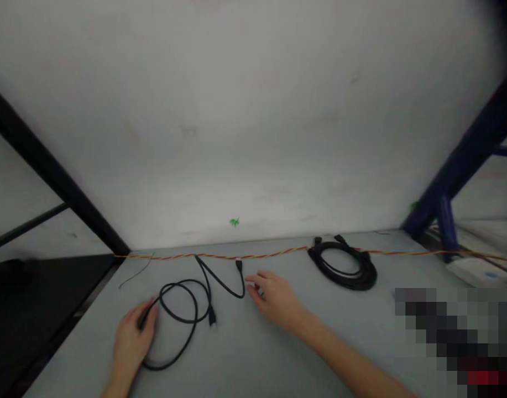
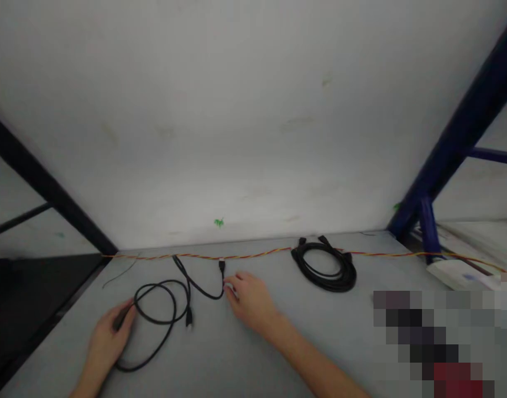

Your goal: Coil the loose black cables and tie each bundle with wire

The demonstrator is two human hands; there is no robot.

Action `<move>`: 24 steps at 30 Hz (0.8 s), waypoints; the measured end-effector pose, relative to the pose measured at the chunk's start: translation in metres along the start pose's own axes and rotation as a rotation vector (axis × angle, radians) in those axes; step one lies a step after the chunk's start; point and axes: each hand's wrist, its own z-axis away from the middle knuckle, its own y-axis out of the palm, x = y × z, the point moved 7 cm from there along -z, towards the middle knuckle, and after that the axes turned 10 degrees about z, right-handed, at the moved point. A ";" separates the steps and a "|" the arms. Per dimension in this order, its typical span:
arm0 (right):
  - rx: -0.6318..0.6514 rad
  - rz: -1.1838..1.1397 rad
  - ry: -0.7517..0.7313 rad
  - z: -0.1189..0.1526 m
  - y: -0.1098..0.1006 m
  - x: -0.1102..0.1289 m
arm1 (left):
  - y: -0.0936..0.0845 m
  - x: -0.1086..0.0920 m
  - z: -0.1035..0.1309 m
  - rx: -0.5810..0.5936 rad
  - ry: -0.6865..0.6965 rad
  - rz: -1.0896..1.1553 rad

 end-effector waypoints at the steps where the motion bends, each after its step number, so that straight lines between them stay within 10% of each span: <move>1: 0.017 -0.002 -0.046 -0.001 0.000 0.007 | 0.000 -0.002 0.004 -0.002 -0.038 0.039; 15: -0.052 -0.213 -0.145 0.035 0.039 0.108 | 0.038 -0.044 0.055 -0.117 -0.396 0.888; 24: -0.039 0.158 -0.457 0.034 0.055 0.128 | 0.023 -0.033 0.042 -0.072 -0.662 0.700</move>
